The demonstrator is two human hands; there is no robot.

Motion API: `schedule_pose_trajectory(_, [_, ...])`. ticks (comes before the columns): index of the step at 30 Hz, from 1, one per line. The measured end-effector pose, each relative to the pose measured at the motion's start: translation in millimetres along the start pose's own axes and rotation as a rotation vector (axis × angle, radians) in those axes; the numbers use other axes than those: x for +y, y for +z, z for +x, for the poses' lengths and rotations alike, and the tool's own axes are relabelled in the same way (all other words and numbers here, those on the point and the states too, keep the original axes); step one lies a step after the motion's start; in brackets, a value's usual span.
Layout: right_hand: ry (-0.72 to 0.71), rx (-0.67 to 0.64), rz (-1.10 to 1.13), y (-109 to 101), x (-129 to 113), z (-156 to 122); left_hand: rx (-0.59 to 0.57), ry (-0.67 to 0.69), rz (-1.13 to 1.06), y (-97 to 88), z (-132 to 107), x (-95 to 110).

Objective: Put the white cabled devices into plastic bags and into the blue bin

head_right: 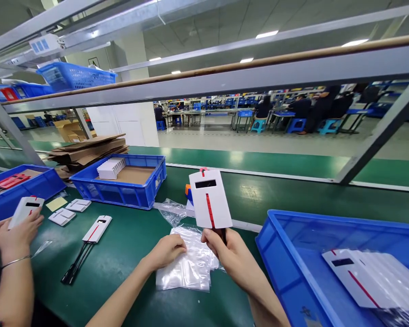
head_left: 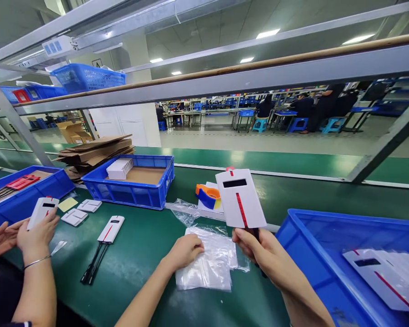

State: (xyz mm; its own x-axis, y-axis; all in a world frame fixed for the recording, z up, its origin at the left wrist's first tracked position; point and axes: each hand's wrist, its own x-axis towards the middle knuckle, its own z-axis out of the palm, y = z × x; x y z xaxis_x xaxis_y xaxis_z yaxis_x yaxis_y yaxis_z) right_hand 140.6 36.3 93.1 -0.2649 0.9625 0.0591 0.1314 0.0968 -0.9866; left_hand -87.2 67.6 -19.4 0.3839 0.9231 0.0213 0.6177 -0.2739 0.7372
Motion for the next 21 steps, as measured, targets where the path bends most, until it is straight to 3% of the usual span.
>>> schedule_pose_trajectory(6, [-0.026, 0.037, -0.094, 5.6, 8.4, 17.5, 0.063, -0.043, -0.286, -42.2, -39.5, 28.3])
schedule_pose_trajectory(11, [0.002, -0.092, -0.075, 27.9, 14.3, 26.5, 0.090, -0.110, -0.427, -66.6, -69.2, 53.6])
schedule_pose_trajectory(16, [0.013, -0.247, -0.059, 47.5, 10.2, 16.9, 0.116, -0.162, -0.416, -75.8, -84.1, 62.0])
schedule_pose_trajectory(21, [-0.015, -0.235, -0.020, 59.3, 13.9, 13.6, 0.159, -0.123, -0.312, -69.6, -87.9, 57.9])
